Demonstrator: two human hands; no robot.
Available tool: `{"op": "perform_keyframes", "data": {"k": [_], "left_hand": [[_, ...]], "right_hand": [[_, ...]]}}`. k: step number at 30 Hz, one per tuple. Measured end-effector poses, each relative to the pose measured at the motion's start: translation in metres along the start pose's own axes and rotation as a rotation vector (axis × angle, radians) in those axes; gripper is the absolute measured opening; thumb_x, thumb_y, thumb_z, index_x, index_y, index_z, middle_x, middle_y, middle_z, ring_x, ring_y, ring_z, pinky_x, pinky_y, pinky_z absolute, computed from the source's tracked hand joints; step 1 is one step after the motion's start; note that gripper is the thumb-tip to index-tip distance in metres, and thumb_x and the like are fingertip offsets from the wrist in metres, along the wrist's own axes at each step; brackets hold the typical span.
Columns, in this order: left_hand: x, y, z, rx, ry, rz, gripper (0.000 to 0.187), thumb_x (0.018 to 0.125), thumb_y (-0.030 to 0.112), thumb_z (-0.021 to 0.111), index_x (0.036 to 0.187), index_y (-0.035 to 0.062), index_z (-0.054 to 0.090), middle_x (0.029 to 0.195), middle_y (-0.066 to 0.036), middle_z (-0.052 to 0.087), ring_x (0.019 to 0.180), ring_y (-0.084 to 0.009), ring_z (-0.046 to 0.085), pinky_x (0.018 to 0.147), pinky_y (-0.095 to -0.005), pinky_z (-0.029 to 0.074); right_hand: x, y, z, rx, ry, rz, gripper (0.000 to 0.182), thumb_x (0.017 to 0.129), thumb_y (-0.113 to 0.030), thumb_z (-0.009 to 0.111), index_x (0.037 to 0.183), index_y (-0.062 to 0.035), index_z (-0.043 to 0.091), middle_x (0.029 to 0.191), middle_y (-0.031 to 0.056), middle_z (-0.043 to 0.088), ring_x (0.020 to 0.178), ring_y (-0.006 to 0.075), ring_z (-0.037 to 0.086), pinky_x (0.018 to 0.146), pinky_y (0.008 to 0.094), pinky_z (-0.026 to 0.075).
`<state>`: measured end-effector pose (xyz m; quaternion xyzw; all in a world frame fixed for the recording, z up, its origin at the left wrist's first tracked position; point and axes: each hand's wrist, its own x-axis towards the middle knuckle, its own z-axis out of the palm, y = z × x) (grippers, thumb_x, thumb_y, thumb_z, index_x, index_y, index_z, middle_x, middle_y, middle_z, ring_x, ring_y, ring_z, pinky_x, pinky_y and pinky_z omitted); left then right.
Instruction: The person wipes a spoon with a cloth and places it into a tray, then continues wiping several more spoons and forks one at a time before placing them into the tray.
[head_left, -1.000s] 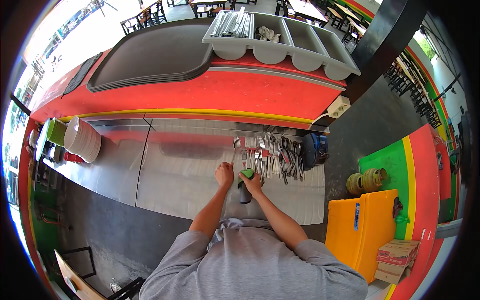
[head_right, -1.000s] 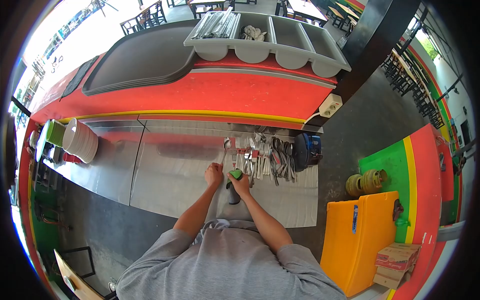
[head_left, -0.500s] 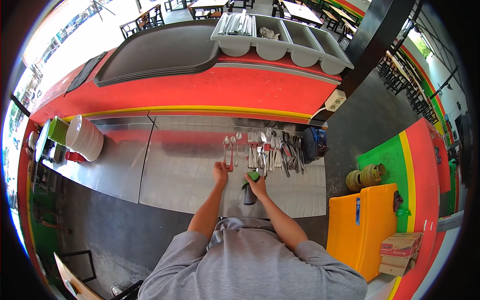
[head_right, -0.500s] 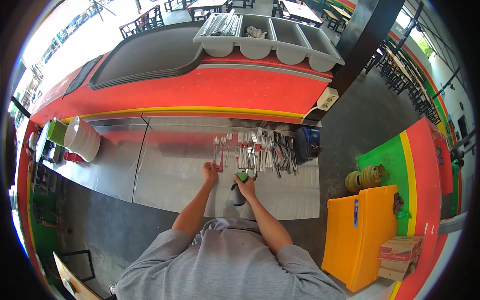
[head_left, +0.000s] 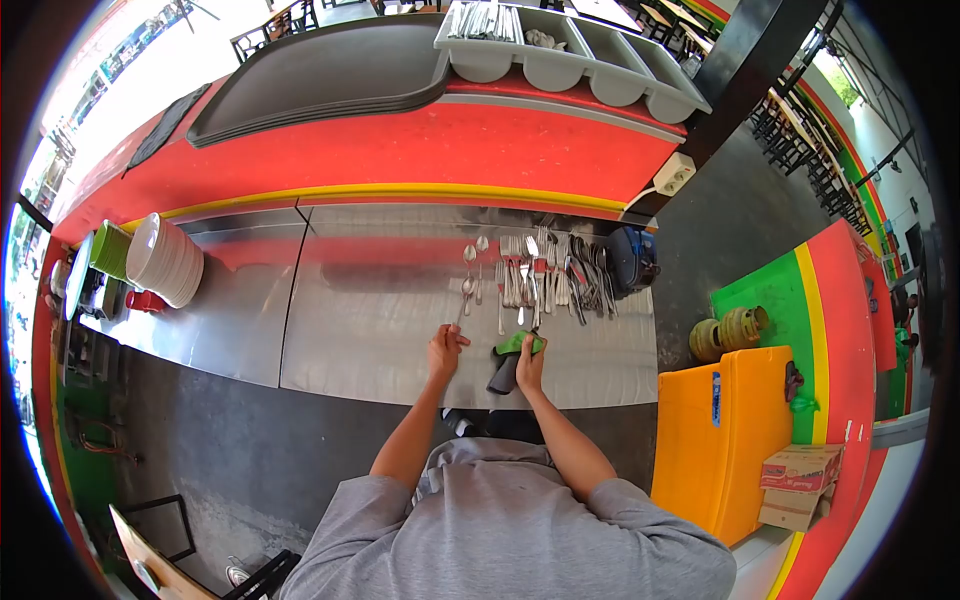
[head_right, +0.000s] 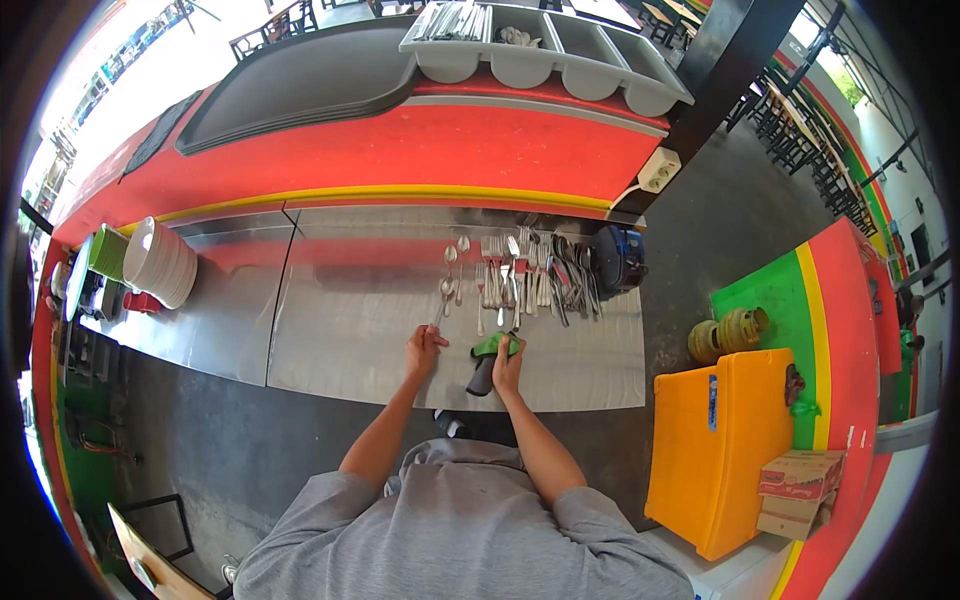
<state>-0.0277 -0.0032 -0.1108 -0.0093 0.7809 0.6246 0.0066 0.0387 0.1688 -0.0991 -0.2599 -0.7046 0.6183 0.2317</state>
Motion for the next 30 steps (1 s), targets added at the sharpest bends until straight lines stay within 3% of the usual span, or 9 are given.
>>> {"op": "perform_keyframes", "data": {"k": [4, 7, 11, 16, 19, 23, 24, 27, 30], "left_hand": [[-0.031, 0.003, 0.012, 0.195, 0.006, -0.137, 0.028, 0.096, 0.029, 0.044, 0.086, 0.0075, 0.058, 0.068, -0.012, 0.066, 0.06, -0.0265, 0.064, 0.055, -0.0379, 0.047], [-0.059, -0.003, 0.029, 0.437, 0.098, 0.113, 0.022, 0.095, 0.024, 0.045, 0.083, 0.0079, 0.056, 0.068, -0.014, 0.063, 0.064, -0.0379, 0.059, 0.064, -0.0445, 0.044], [-0.075, -0.01, 0.025, 0.424, -0.043, 0.182, 0.02, 0.093, 0.021, 0.048, 0.081, 0.0061, 0.054, 0.065, -0.015, 0.06, 0.063, -0.0386, 0.057, 0.065, -0.0466, 0.042], [-0.072, -0.012, 0.013, 0.399, -0.059, 0.286, 0.015, 0.091, 0.016, 0.049, 0.081, 0.0049, 0.053, 0.062, -0.018, 0.056, 0.063, -0.0404, 0.056, 0.064, -0.0474, 0.042], [-0.069, -0.015, 0.012, 0.4, -0.096, 0.174, 0.013, 0.09, 0.014, 0.049, 0.083, 0.0045, 0.053, 0.063, -0.02, 0.056, 0.064, -0.0417, 0.056, 0.059, -0.0483, 0.042], [-0.067, -0.005, 0.017, 0.386, -0.028, 0.126, 0.015, 0.091, 0.016, 0.049, 0.083, 0.0042, 0.054, 0.064, -0.021, 0.056, 0.064, -0.0425, 0.056, 0.055, -0.0485, 0.042], [-0.066, -0.002, 0.02, 0.357, -0.003, 0.094, 0.017, 0.092, 0.017, 0.049, 0.082, 0.004, 0.055, 0.064, -0.022, 0.055, 0.063, -0.0426, 0.055, 0.054, -0.0478, 0.042], [-0.062, 0.002, 0.025, 0.318, 0.048, 0.05, 0.025, 0.094, 0.022, 0.049, 0.08, 0.0032, 0.056, 0.059, -0.019, 0.054, 0.055, -0.0378, 0.054, 0.053, -0.0439, 0.041], [-0.058, -0.006, 0.028, 0.159, 0.039, -0.07, 0.034, 0.096, 0.029, 0.048, 0.077, 0.0025, 0.056, 0.054, -0.012, 0.052, 0.047, -0.025, 0.051, 0.048, -0.0369, 0.04]], "right_hand": [[-0.004, 0.004, 0.005, 0.086, 0.01, 0.084, 0.052, 0.096, -0.049, 0.041, 0.098, 0.0015, 0.05, 0.09, 0.0114, 0.056, 0.084, 0.0223, 0.054, 0.081, 0.0339, 0.042], [-0.005, 0.0, 0.017, 0.12, -0.008, 0.093, 0.051, 0.096, -0.048, 0.043, 0.102, 0.0021, 0.048, 0.091, 0.0122, 0.056, 0.084, 0.0229, 0.053, 0.079, 0.0342, 0.042], [-0.017, 0.003, 0.029, -0.086, -0.072, 0.015, 0.049, 0.093, -0.046, 0.05, 0.103, 0.0026, 0.048, 0.089, 0.0137, 0.056, 0.086, 0.0225, 0.054, 0.078, 0.0348, 0.043], [-0.024, -0.017, 0.035, -0.304, -0.293, 0.042, 0.047, 0.087, -0.044, 0.058, 0.103, -0.0002, 0.05, 0.085, 0.021, 0.065, 0.085, 0.0399, 0.061, 0.081, 0.0419, 0.042], [-0.022, -0.009, 0.038, -0.498, -0.39, -0.064, 0.051, 0.087, -0.051, 0.054, 0.103, -0.0019, 0.051, 0.085, 0.0197, 0.065, 0.085, 0.0401, 0.061, 0.086, 0.0445, 0.038], [-0.012, 0.009, 0.029, -0.156, -0.525, 0.186, 0.05, 0.09, -0.043, 0.049, 0.116, -0.0014, 0.052, 0.105, 0.0142, 0.061, 0.102, 0.0255, 0.057, 0.096, 0.0383, 0.035], [-0.013, 0.003, 0.02, 0.07, -0.551, 0.424, 0.041, 0.091, -0.031, 0.049, 0.119, -0.0008, 0.051, 0.112, 0.0098, 0.056, 0.105, 0.0168, 0.05, 0.095, 0.0321, 0.036], [-0.001, -0.004, 0.01, 0.144, -0.696, 0.248, 0.037, 0.092, -0.026, 0.053, 0.118, -0.0006, 0.052, 0.107, 0.0066, 0.058, 0.1, 0.0144, 0.051, 0.091, 0.0283, 0.039], [0.016, -0.012, -0.006, 0.144, -0.581, 0.224, 0.038, 0.09, -0.026, 0.058, 0.117, 0.0006, 0.053, 0.103, 0.0069, 0.06, 0.095, 0.0146, 0.054, 0.086, 0.0273, 0.042]]}}
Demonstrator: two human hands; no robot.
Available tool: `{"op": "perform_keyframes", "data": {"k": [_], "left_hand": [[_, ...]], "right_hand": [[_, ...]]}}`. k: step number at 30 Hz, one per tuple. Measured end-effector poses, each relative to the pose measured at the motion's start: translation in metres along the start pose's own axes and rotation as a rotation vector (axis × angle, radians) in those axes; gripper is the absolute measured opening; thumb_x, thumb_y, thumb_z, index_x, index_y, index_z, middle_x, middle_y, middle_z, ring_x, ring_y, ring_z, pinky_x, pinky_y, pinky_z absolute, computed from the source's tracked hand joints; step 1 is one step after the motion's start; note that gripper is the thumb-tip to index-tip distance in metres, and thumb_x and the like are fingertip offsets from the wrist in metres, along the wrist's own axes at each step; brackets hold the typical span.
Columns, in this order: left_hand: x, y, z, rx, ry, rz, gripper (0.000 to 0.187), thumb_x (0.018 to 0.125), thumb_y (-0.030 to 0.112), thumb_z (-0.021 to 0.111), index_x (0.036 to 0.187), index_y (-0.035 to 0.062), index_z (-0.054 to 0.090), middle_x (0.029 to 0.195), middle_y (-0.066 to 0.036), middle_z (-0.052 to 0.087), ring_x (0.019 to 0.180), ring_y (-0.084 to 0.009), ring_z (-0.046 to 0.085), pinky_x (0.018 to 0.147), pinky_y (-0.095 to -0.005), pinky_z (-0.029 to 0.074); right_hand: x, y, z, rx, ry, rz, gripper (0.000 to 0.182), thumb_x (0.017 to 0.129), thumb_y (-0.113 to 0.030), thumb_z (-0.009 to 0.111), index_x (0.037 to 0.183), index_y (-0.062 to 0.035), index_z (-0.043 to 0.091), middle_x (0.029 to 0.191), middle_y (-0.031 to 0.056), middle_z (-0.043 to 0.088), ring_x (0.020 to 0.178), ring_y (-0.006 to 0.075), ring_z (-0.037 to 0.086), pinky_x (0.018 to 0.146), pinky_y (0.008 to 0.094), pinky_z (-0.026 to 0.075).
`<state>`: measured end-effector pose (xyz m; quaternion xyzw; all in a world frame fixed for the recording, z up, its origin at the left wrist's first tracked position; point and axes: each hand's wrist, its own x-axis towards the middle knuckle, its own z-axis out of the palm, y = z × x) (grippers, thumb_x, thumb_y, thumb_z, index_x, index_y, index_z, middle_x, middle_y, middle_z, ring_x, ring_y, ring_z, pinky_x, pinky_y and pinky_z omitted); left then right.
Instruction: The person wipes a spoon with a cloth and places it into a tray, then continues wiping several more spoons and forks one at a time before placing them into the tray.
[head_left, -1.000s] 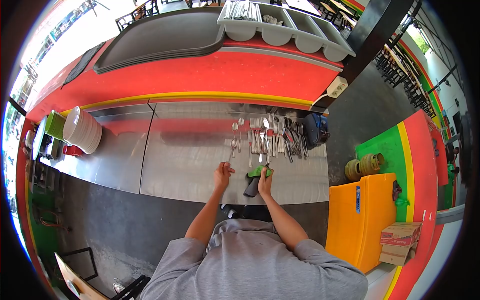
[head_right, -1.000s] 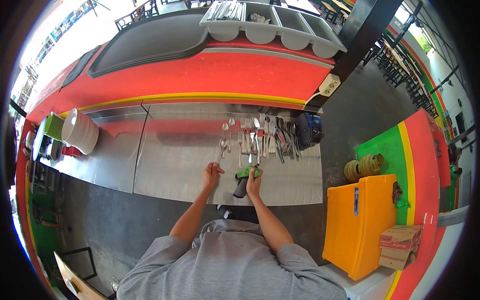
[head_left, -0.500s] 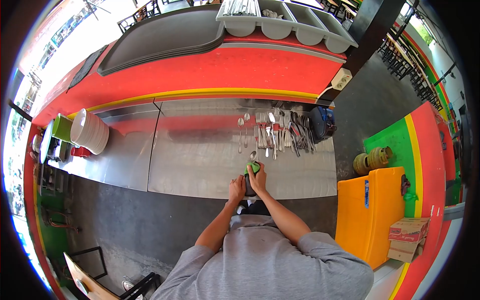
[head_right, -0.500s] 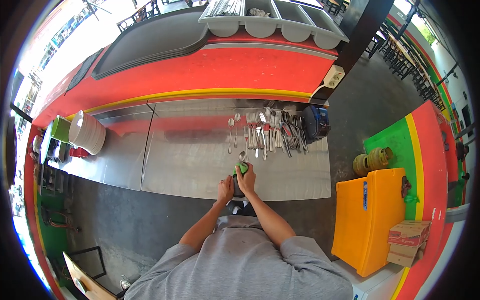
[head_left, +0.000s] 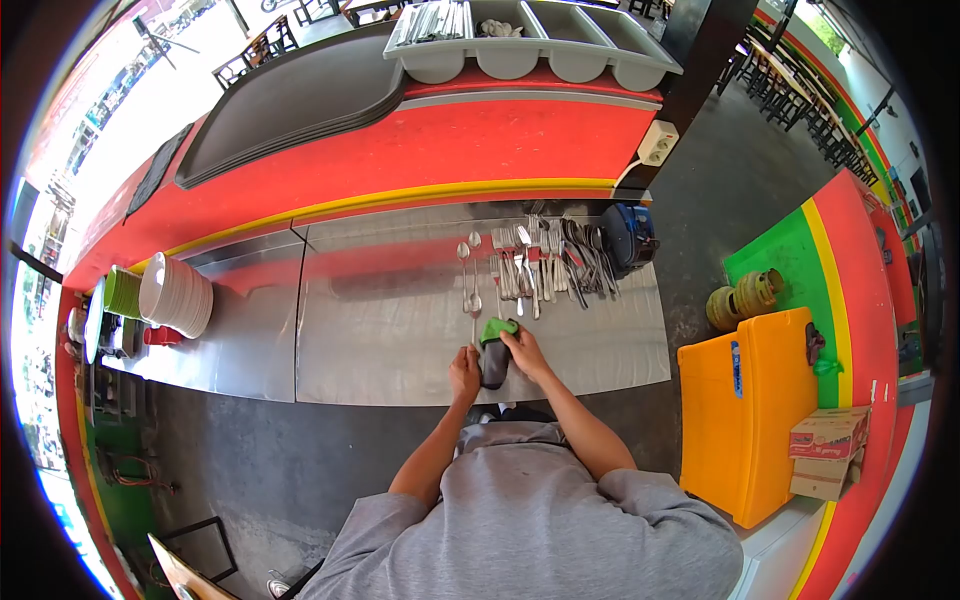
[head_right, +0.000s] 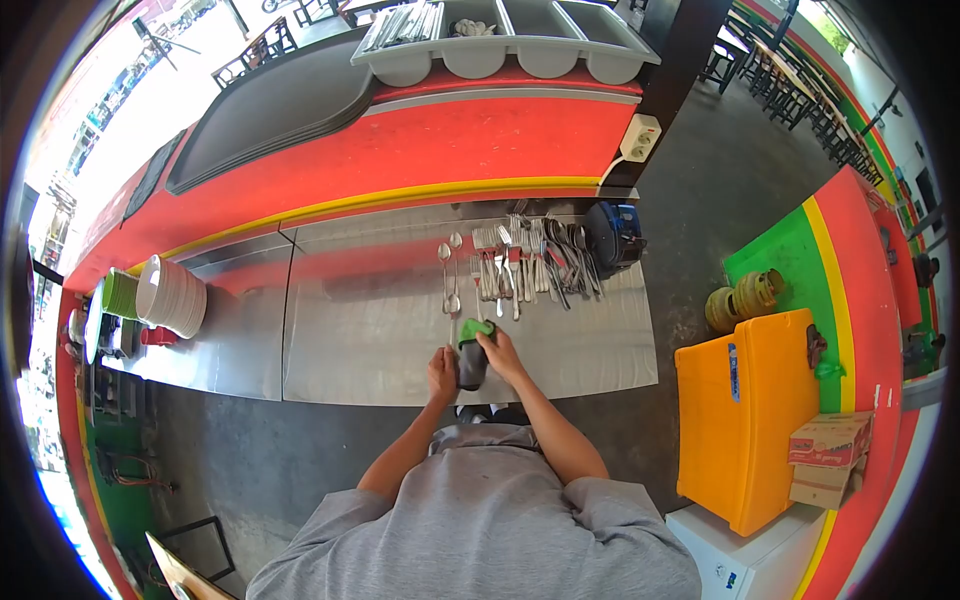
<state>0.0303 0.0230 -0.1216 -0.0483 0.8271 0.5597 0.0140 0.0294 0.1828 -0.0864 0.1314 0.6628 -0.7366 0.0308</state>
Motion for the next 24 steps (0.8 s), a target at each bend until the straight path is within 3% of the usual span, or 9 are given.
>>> {"op": "perform_keyframes", "data": {"k": [3, 4, 7, 8, 11, 13, 16, 19, 24], "left_hand": [[-0.001, 0.008, -0.003, -0.16, -0.059, -0.103, 0.04, 0.098, 0.034, 0.046, 0.074, 0.0028, 0.054, 0.051, -0.004, 0.048, 0.044, -0.0123, 0.047, 0.044, -0.0302, 0.036], [-0.002, 0.014, -0.003, -0.205, -0.078, -0.128, 0.041, 0.098, 0.035, 0.046, 0.073, 0.0029, 0.054, 0.051, -0.002, 0.047, 0.043, -0.0086, 0.046, 0.043, -0.0281, 0.035], [-0.003, 0.028, -0.001, -0.228, -0.074, -0.078, 0.042, 0.098, 0.035, 0.045, 0.072, 0.0036, 0.053, 0.049, 0.0, 0.045, 0.041, -0.0069, 0.044, 0.041, -0.0255, 0.034], [-0.004, 0.031, 0.001, -0.243, -0.081, -0.093, 0.042, 0.098, 0.035, 0.045, 0.072, 0.0034, 0.053, 0.048, -0.001, 0.045, 0.041, -0.007, 0.044, 0.041, -0.0255, 0.034], [-0.004, 0.031, 0.013, -0.271, -0.1, -0.096, 0.042, 0.098, 0.036, 0.046, 0.073, 0.0029, 0.054, 0.047, -0.001, 0.045, 0.041, -0.007, 0.044, 0.04, -0.0253, 0.033], [-0.004, 0.031, 0.021, -0.265, -0.125, -0.049, 0.041, 0.098, 0.036, 0.047, 0.074, 0.0027, 0.055, 0.046, -0.001, 0.045, 0.041, -0.0069, 0.044, 0.038, -0.0247, 0.031], [-0.005, 0.04, 0.031, -0.189, -0.157, -0.075, 0.041, 0.097, 0.04, 0.045, 0.078, 0.0058, 0.058, 0.045, 0.0, 0.047, 0.042, -0.0081, 0.046, 0.053, -0.0289, 0.038], [-0.006, 0.037, 0.036, 0.083, -0.155, -0.028, 0.04, 0.097, 0.043, 0.043, 0.081, 0.0104, 0.061, 0.046, 0.002, 0.05, 0.044, -0.0098, 0.048, 0.077, -0.0364, 0.034], [-0.008, 0.035, 0.035, 0.099, -0.182, -0.011, 0.038, 0.097, 0.042, 0.043, 0.084, 0.0125, 0.063, 0.046, 0.003, 0.052, 0.045, -0.0114, 0.05, 0.085, -0.0383, 0.025]], "right_hand": [[0.01, -0.014, -0.024, -0.405, 0.216, 0.006, 0.045, 0.089, -0.032, 0.06, 0.115, 0.0029, 0.053, 0.1, 0.0099, 0.062, 0.09, 0.0209, 0.057, 0.084, 0.0301, 0.043], [0.009, -0.022, -0.027, -0.418, 0.312, -0.145, 0.046, 0.084, -0.034, 0.066, 0.108, 0.0034, 0.056, 0.096, 0.0138, 0.061, 0.085, 0.0286, 0.057, 0.081, 0.0331, 0.044], [0.004, -0.043, -0.04, -1.045, 0.706, -0.617, 0.045, 0.079, -0.034, 0.071, 0.1, 0.003, 0.06, 0.091, 0.0156, 0.06, 0.079, 0.0332, 0.057, 0.077, 0.0361, 0.046], [0.004, -0.048, -0.043, -0.982, 0.752, -0.611, 0.045, 0.075, -0.035, 0.075, 0.094, 0.0029, 0.062, 0.088, 0.0141, 0.059, 0.074, 0.0321, 0.056, 0.074, 0.0372, 0.046], [0.008, -0.049, -0.047, -0.637, 0.58, -0.347, 0.045, 0.074, -0.036, 0.076, 0.093, 0.003, 0.062, 0.084, 0.0114, 0.06, 0.072, 0.0271, 0.057, 0.071, 0.0343, 0.047], [0.014, -0.038, -0.05, -0.358, 0.346, -0.195, 0.04, 0.076, -0.033, 0.075, 0.093, 0.0013, 0.063, 0.077, 0.0044, 0.062, 0.069, 0.0152, 0.056, 0.067, 0.0298, 0.046], [0.004, -0.044, -0.046, -0.135, 0.058, -0.023, 0.033, 0.079, -0.031, 0.074, 0.093, -0.002, 0.064, 0.079, -0.0013, 0.061, 0.072, 0.0081, 0.053, 0.068, 0.0279, 0.045], [0.004, -0.027, -0.05, 0.11, -0.165, 0.195, 0.033, 0.081, -0.032, 0.073, 0.096, -0.0041, 0.064, 0.085, -0.0006, 0.061, 0.08, 0.0068, 0.053, 0.074, 0.027, 0.043], [0.008, -0.02, -0.061, 0.799, -0.526, 0.391, 0.06, 0.092, -0.059, 0.04, 0.12, -0.0064, 0.053, 0.112, 0.0026, 0.06, 0.105, 0.0176, 0.056, 0.096, 0.0373, 0.04]]}}
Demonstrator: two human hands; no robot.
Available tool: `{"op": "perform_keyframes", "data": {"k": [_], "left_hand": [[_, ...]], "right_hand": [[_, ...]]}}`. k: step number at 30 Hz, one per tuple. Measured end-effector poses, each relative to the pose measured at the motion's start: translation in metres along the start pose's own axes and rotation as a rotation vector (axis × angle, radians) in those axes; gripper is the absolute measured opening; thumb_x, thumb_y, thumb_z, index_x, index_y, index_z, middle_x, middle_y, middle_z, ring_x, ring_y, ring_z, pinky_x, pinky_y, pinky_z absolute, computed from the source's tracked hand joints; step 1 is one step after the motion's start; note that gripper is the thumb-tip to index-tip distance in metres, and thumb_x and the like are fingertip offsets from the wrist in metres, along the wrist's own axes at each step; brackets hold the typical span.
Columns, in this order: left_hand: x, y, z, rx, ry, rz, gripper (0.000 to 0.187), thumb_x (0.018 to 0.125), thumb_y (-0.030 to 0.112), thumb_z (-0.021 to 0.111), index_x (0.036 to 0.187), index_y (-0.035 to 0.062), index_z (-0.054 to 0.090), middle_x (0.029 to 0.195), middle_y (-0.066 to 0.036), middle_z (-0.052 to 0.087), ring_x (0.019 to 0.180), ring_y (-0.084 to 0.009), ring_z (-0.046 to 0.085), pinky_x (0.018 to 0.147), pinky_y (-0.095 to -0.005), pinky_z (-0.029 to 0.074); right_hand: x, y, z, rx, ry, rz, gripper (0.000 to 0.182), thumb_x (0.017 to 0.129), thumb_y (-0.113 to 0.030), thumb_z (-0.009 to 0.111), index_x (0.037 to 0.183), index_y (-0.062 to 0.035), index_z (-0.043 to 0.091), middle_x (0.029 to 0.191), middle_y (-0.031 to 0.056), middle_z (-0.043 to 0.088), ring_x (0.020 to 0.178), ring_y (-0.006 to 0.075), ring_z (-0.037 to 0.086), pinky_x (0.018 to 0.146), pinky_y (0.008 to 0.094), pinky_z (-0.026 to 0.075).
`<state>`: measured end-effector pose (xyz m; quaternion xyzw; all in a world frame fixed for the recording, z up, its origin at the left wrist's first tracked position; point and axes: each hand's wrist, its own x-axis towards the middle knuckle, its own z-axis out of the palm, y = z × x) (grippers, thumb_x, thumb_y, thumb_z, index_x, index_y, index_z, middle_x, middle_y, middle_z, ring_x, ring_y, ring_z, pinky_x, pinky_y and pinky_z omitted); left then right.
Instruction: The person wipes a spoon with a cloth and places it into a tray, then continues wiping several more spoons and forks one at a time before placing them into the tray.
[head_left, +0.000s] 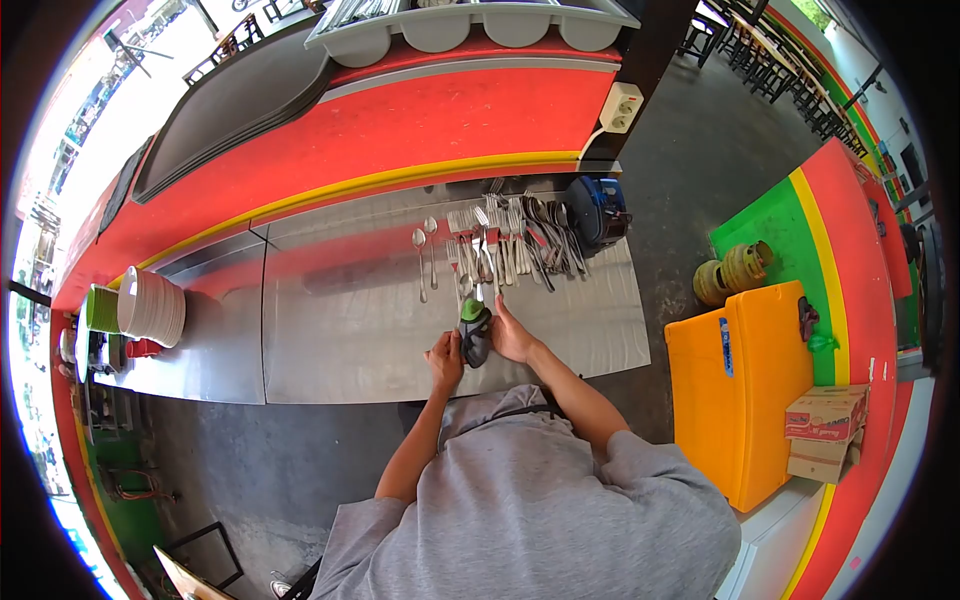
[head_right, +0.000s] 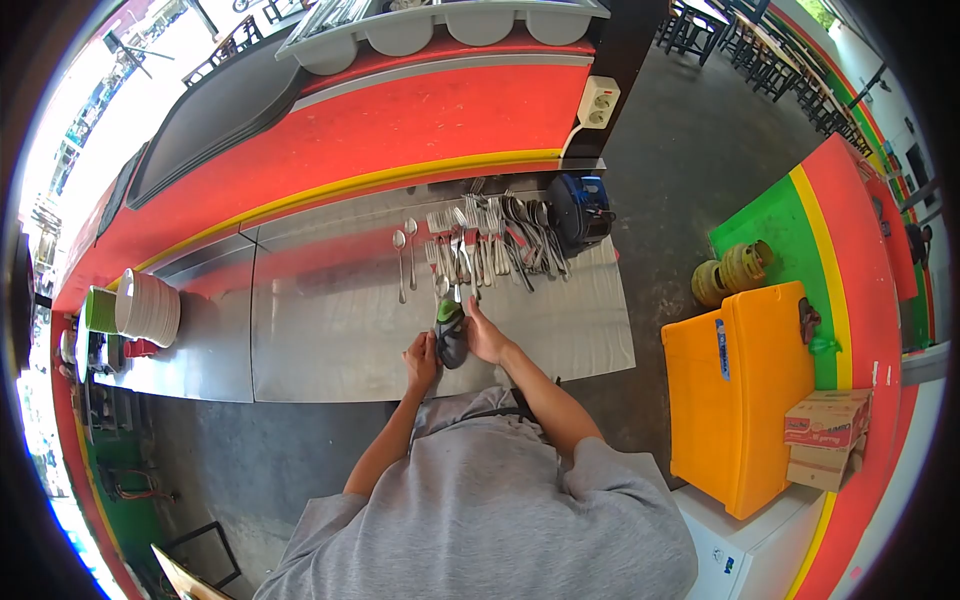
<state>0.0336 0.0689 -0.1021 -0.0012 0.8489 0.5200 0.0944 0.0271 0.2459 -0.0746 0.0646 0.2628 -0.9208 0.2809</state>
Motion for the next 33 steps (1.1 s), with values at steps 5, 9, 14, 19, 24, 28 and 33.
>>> {"op": "perform_keyframes", "data": {"k": [5, 9, 14, 19, 24, 28, 33], "left_hand": [[-0.001, -0.012, 0.0, -0.053, -0.023, 0.034, 0.029, 0.095, 0.033, 0.047, 0.091, 0.0105, 0.065, 0.048, 0.002, 0.054, 0.046, -0.0113, 0.051, 0.082, -0.0364, 0.029], [-0.007, 0.006, -0.014, -0.113, -0.053, 0.038, 0.019, 0.091, 0.013, 0.048, 0.091, 0.0036, 0.064, 0.049, -0.001, 0.053, 0.044, -0.009, 0.051, 0.061, -0.0324, 0.04], [-0.007, 0.007, -0.019, -0.165, -0.07, 0.125, 0.018, 0.083, -0.001, 0.045, 0.086, -0.0024, 0.062, 0.05, -0.003, 0.052, 0.043, -0.0077, 0.05, 0.04, -0.0264, 0.039], [-0.008, 0.0, -0.022, -0.11, -0.126, 0.086, 0.012, 0.079, 0.0, 0.046, 0.073, -0.0021, 0.056, 0.048, -0.006, 0.054, 0.042, -0.0096, 0.052, 0.041, -0.027, 0.04], [-0.006, -0.01, -0.024, -0.052, -0.186, 0.119, 0.01, 0.08, 0.004, 0.05, 0.07, 0.0016, 0.053, 0.047, -0.005, 0.055, 0.041, -0.0127, 0.054, 0.051, -0.0277, 0.043], [-0.006, -0.028, -0.021, -0.065, -0.256, 0.128, 0.009, 0.081, 0.009, 0.052, 0.073, 0.0055, 0.051, 0.047, -0.002, 0.056, 0.041, -0.0149, 0.055, 0.068, -0.0304, 0.041], [-0.007, -0.03, -0.021, 0.02, -0.269, 0.187, 0.011, 0.081, 0.01, 0.05, 0.07, 0.0071, 0.047, 0.053, -0.002, 0.059, 0.052, -0.0165, 0.056, 0.079, -0.0362, 0.034]], "right_hand": [[0.01, 0.028, -0.03, -0.248, 0.204, -0.109, 0.036, 0.095, -0.032, 0.052, 0.119, -0.0046, 0.053, 0.111, 0.003, 0.059, 0.105, 0.0144, 0.055, 0.095, 0.0324, 0.041], [0.01, 0.032, -0.024, -0.377, 0.224, -0.171, 0.036, 0.088, -0.008, 0.063, 0.12, -0.0015, 0.049, 0.113, 0.0061, 0.058, 0.109, 0.0144, 0.054, 0.098, 0.0304, 0.04], [0.008, 0.038, -0.015, -0.45, 0.246, -0.262, 0.055, 0.079, -0.009, 0.074, 0.124, -0.0007, 0.043, 0.119, 0.0088, 0.054, 0.115, 0.0176, 0.051, 0.102, 0.032, 0.038], [0.002, 0.037, -0.004, -0.502, 0.259, -0.302, 0.062, 0.076, -0.011, 0.077, 0.127, -0.0002, 0.042, 0.123, 0.0099, 0.053, 0.118, 0.0181, 0.049, 0.101, 0.0323, 0.039], [0.009, 0.036, -0.009, -0.44, 0.271, -0.264, 0.052, 0.08, -0.008, 0.072, 0.125, 0.0011, 0.046, 0.117, 0.0085, 0.058, 0.11, 0.0162, 0.054, 0.095, 0.0289, 0.043], [0.01, 0.038, -0.013, -0.522, 0.29, -0.263, 0.04, 0.083, -0.005, 0.067, 0.119, 0.0017, 0.051, 0.11, 0.0072, 0.061, 0.1, 0.013, 0.058, 0.09, 0.0263, 0.046], [0.012, 0.041, -0.014, -0.512, 0.309, -0.264, 0.036, 0.082, -0.001, 0.065, 0.116, 0.0001, 0.053, 0.106, 0.0054, 0.062, 0.098, 0.0123, 0.059, 0.088, 0.0259, 0.046]]}}
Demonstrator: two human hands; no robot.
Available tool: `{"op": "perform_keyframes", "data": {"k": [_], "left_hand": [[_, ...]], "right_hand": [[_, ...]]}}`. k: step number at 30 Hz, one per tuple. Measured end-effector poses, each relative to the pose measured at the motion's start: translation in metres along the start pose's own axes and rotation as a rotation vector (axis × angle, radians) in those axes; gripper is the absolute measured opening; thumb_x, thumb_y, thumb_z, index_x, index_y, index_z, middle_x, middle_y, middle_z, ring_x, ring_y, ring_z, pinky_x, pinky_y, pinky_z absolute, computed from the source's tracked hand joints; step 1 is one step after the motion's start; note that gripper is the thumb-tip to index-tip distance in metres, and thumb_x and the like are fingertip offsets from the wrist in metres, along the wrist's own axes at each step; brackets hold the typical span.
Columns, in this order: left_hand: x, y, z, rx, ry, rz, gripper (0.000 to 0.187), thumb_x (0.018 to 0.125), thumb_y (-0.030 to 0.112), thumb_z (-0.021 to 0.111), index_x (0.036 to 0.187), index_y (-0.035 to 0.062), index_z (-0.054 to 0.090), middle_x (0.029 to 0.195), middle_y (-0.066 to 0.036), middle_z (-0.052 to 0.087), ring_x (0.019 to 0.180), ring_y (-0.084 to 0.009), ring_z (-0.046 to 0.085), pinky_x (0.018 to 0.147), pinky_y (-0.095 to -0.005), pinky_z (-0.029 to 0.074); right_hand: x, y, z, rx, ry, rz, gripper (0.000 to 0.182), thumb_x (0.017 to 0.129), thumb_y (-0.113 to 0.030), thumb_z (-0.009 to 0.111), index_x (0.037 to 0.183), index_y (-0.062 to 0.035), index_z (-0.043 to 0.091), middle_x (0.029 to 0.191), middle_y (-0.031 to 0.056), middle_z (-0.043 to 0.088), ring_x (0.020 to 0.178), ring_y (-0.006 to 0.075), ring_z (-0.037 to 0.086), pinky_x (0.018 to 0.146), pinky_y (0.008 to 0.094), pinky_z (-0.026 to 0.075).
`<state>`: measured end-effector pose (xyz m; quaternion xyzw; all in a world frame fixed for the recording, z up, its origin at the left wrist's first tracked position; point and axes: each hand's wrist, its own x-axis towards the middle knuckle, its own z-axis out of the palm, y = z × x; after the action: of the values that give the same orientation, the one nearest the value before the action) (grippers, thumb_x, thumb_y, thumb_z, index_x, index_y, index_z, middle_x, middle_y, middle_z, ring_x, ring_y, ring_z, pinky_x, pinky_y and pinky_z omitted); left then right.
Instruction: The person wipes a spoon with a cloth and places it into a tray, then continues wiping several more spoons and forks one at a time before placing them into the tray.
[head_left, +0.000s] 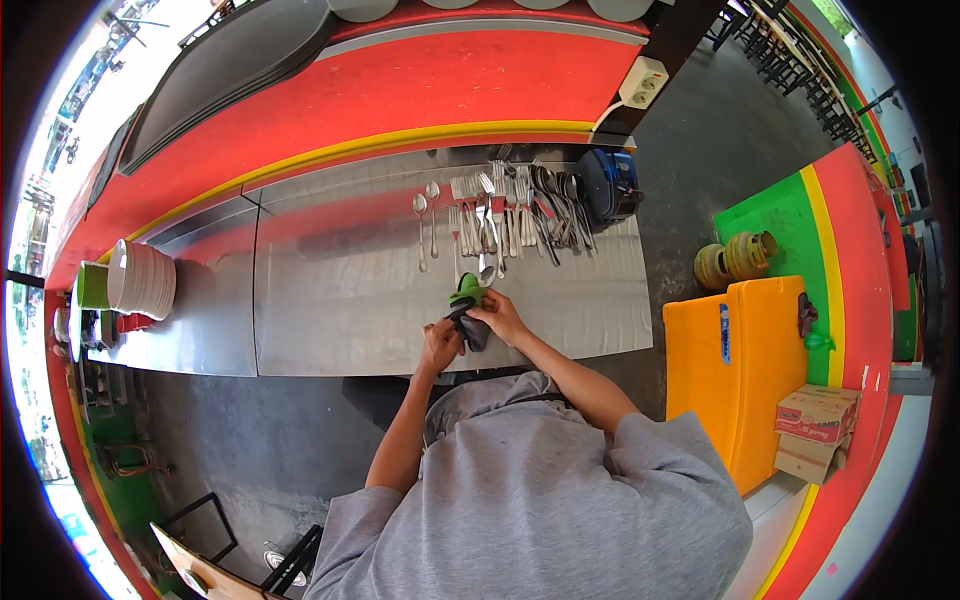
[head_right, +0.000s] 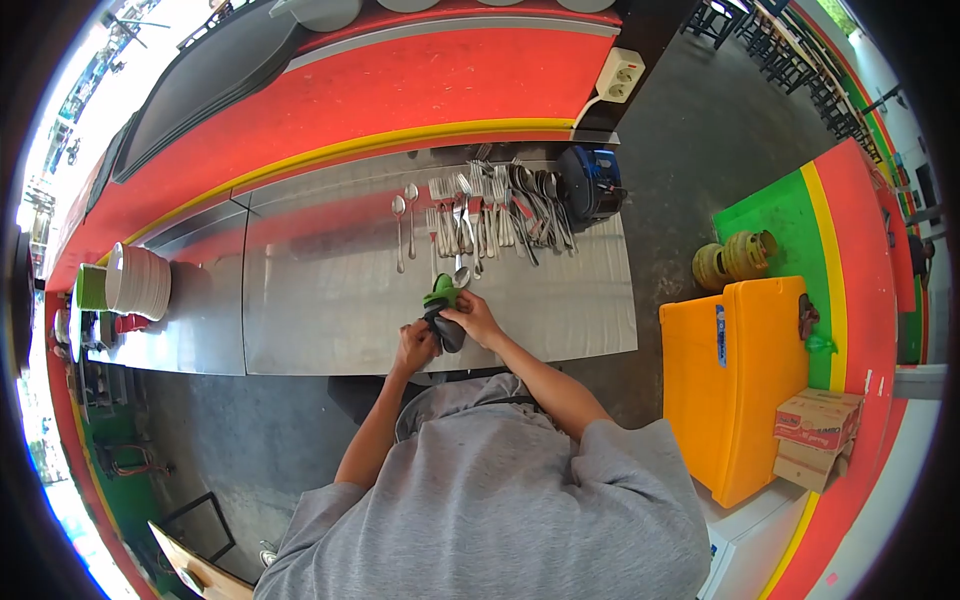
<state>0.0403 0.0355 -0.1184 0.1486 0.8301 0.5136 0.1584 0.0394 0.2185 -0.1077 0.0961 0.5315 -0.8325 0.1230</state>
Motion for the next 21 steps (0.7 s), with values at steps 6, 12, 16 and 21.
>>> {"op": "perform_keyframes", "data": {"k": [6, 12, 16, 21], "left_hand": [[0.003, -0.01, 0.002, 0.128, -0.004, 0.119, 0.01, 0.08, 0.013, 0.051, 0.074, 0.0063, 0.048, 0.059, -0.002, 0.064, 0.061, -0.0171, 0.058, 0.086, -0.0365, 0.027], [0.002, 0.006, 0.0, 0.054, -0.029, 0.028, 0.009, 0.079, 0.011, 0.048, 0.071, 0.0084, 0.046, 0.059, 0.0, 0.062, 0.064, -0.0167, 0.056, 0.086, -0.0381, 0.026], [0.004, 0.005, 0.001, -0.019, -0.056, -0.034, 0.009, 0.081, 0.012, 0.045, 0.073, 0.0078, 0.047, 0.058, -0.001, 0.063, 0.064, -0.0152, 0.058, 0.088, -0.0389, 0.025], [0.004, 0.01, 0.003, -0.008, -0.014, -0.051, 0.011, 0.084, 0.014, 0.044, 0.077, 0.0066, 0.049, 0.058, -0.001, 0.064, 0.065, -0.0167, 0.059, 0.088, -0.04, 0.026]], "right_hand": [[-0.002, -0.003, 0.001, -0.092, 0.003, -0.051, 0.034, 0.082, -0.001, 0.062, 0.115, 0.0001, 0.053, 0.104, 0.0046, 0.062, 0.097, 0.0121, 0.059, 0.088, 0.0261, 0.046], [-0.001, -0.006, -0.001, -0.12, -0.006, -0.068, 0.034, 0.083, -0.003, 0.064, 0.115, 0.0008, 0.053, 0.106, 0.0056, 0.062, 0.101, 0.013, 0.059, 0.088, 0.027, 0.046], [0.004, -0.007, -0.006, -0.159, -0.03, -0.067, 0.036, 0.083, -0.004, 0.065, 0.117, 0.0009, 0.053, 0.108, 0.0062, 0.062, 0.102, 0.0133, 0.058, 0.089, 0.0269, 0.046], [0.008, -0.007, -0.012, -0.145, -0.046, -0.061, 0.037, 0.083, -0.005, 0.066, 0.117, 0.0007, 0.054, 0.108, 0.0058, 0.062, 0.1, 0.0132, 0.059, 0.088, 0.0268, 0.046]]}}
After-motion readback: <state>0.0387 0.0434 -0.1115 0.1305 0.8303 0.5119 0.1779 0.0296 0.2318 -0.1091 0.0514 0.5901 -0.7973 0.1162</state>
